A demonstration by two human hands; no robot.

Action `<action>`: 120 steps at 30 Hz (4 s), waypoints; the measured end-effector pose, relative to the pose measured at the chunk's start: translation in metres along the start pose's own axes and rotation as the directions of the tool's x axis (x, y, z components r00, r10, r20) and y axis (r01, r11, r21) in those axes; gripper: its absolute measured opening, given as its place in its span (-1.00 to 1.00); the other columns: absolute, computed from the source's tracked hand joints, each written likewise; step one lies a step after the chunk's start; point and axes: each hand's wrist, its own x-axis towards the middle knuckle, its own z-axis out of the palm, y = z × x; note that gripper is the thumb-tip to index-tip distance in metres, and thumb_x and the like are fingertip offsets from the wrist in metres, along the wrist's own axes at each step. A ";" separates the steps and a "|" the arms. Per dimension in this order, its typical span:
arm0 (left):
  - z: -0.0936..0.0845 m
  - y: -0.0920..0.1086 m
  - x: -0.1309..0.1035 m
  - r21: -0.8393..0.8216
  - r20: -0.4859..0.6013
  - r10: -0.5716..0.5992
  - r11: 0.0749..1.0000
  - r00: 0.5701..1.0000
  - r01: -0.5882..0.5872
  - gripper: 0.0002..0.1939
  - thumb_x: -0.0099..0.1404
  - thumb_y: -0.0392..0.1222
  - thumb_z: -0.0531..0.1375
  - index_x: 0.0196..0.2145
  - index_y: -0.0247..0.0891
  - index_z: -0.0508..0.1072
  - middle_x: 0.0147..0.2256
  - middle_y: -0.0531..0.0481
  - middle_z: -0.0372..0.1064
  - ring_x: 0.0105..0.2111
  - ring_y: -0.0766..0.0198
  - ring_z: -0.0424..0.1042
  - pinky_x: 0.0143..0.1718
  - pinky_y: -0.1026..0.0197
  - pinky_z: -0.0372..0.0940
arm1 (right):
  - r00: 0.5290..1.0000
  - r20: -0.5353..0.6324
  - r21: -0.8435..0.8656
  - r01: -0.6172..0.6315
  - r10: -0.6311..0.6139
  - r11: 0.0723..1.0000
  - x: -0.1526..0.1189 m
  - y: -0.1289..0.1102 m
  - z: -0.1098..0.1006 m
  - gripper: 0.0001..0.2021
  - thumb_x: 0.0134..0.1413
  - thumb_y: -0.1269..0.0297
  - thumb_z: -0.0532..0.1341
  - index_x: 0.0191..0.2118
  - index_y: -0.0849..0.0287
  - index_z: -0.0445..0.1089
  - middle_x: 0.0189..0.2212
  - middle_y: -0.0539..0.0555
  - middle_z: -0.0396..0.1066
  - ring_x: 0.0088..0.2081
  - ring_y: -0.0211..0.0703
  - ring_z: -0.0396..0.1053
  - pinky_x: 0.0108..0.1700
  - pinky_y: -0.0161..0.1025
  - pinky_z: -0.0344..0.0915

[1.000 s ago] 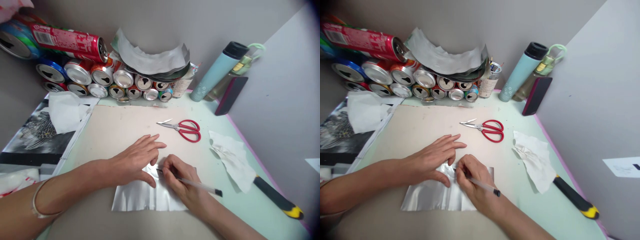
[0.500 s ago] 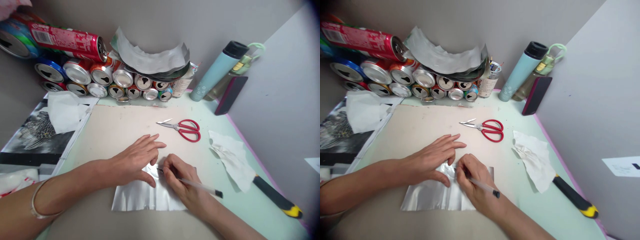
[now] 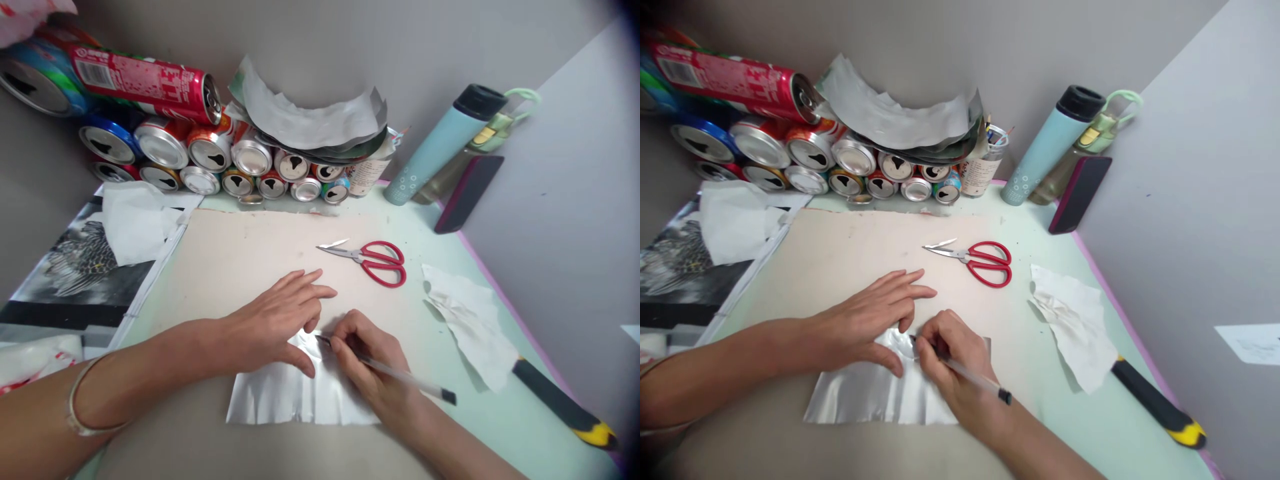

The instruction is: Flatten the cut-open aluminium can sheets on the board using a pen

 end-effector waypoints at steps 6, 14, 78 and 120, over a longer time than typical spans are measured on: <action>0.001 0.000 -0.001 0.010 -0.017 0.011 1.000 1.000 -0.011 -0.55 0.23 0.02 0.44 -0.26 -0.16 0.24 0.34 -0.23 0.20 0.47 -0.12 -0.16 0.41 -0.24 -0.15 | 0.998 0.021 0.009 -0.054 0.054 0.999 0.001 0.003 0.001 -0.82 0.30 0.29 0.16 -0.38 0.10 0.27 -0.49 -0.07 0.25 -0.50 -0.26 0.14 -0.47 -0.29 0.09; -0.003 0.003 0.001 -0.006 0.003 -0.009 1.000 1.000 0.009 -0.50 0.20 0.14 0.43 -0.27 -0.17 0.23 0.33 -0.27 0.20 0.46 -0.16 -0.15 0.40 -0.28 -0.13 | 0.993 0.105 -0.022 -0.052 0.054 0.998 0.004 -0.008 -0.007 -0.79 0.36 0.30 0.08 -0.38 0.09 0.19 -0.43 -0.04 0.26 -0.43 -0.24 0.20 -0.41 -0.29 0.12; -0.020 0.024 0.003 -0.270 -0.464 -0.237 0.955 0.853 0.119 -0.74 0.46 -0.09 0.18 -0.41 -0.16 0.32 -0.01 -0.07 0.49 0.26 0.02 0.28 0.21 -0.07 0.25 | 0.964 -0.101 0.511 -0.164 0.248 0.844 -0.008 -0.006 -0.022 -0.61 0.28 -0.13 0.25 -0.19 0.08 0.63 -0.47 0.09 0.52 -0.40 -0.05 0.40 -0.30 -0.17 0.34; -0.013 0.026 -0.008 0.091 -0.051 -0.049 0.994 0.997 0.053 -0.76 0.32 -0.42 0.22 -0.17 -0.15 0.29 0.10 -0.03 0.37 0.28 0.04 0.21 0.34 -0.03 0.03 | 0.943 -0.331 -0.778 -0.248 -0.041 0.577 0.002 0.051 -0.138 -0.75 0.28 0.11 0.06 -0.30 0.06 0.43 -0.38 0.09 0.56 -0.38 0.02 0.48 -0.27 -0.09 0.25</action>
